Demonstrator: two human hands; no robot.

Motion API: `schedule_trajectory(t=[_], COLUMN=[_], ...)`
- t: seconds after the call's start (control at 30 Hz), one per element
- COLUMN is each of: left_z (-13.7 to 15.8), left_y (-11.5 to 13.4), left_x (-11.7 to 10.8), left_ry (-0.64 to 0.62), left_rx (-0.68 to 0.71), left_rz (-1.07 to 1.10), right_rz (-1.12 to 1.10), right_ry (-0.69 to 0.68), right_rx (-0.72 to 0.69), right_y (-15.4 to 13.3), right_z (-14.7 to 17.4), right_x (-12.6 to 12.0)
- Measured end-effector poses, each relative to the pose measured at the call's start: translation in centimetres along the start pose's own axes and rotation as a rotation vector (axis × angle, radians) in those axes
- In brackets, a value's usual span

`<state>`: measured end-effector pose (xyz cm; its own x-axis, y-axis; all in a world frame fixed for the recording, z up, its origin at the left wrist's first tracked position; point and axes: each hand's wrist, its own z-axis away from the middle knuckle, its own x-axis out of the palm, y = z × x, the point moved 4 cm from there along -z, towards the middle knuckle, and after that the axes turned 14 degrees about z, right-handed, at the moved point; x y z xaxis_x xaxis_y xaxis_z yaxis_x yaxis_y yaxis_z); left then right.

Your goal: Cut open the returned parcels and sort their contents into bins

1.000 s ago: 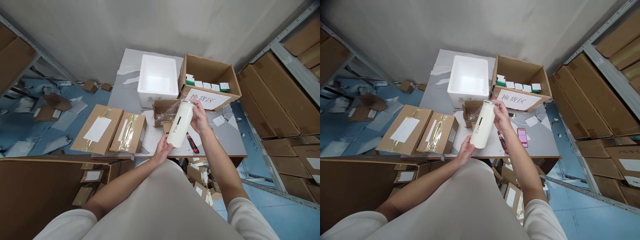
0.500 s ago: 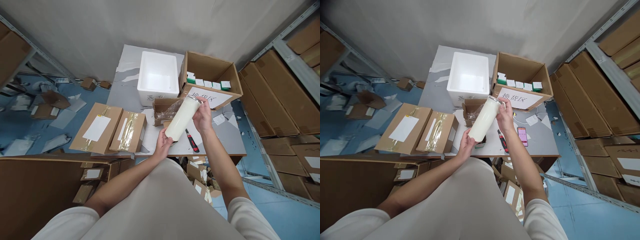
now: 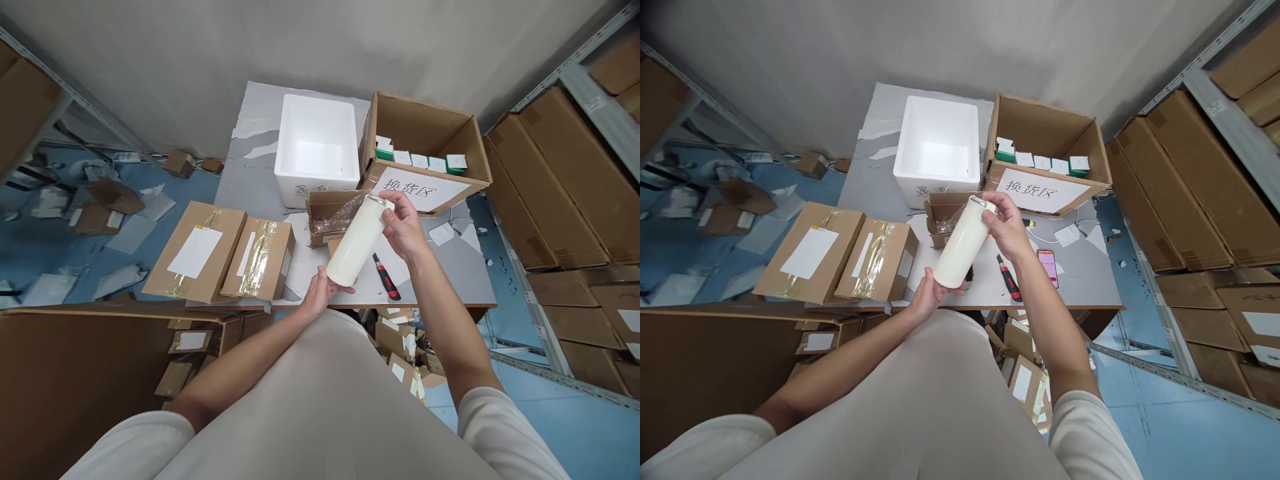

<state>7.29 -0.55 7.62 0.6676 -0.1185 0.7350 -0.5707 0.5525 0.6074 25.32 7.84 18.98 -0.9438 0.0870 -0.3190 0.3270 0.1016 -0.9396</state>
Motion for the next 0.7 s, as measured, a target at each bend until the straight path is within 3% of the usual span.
schedule_trajectory(t=[0.3, 0.37, 0.5, 0.57, 0.63, 0.7], left_z=[-0.5, -0.6, -0.6, -1.1, -2.1, -3.1], left_y=[0.1, 1.1, 3.5, 3.1, 2.1, 1.0], left_x=[-0.5, -1.3, -2.6, -2.6, -2.7, -2.8], left_ry=[-0.004, -0.009, 0.01, -0.044, -0.1, -0.126], left_rx=[0.013, 0.104, 0.407, 0.431, 0.402, 0.393], left_rz=[-0.053, -0.219, -0.858, -1.121, -1.248, -1.282], right_rz=[0.034, 0.096, 0.238, 0.279, 0.324, 0.477], right_ry=[-0.086, -0.008, 0.188, 0.262, 0.314, 0.212], right_rx=[-0.009, -0.047, -0.14, -0.17, -0.168, -0.165], right_y=[-0.5, -0.2, 1.2, 2.3, 3.5, 4.7], right_z=[0.2, 0.4, 2.3, 4.1, 6.0, 7.3], right_x=[-0.1, -0.6, -1.4, -1.7, -2.2, -2.1])
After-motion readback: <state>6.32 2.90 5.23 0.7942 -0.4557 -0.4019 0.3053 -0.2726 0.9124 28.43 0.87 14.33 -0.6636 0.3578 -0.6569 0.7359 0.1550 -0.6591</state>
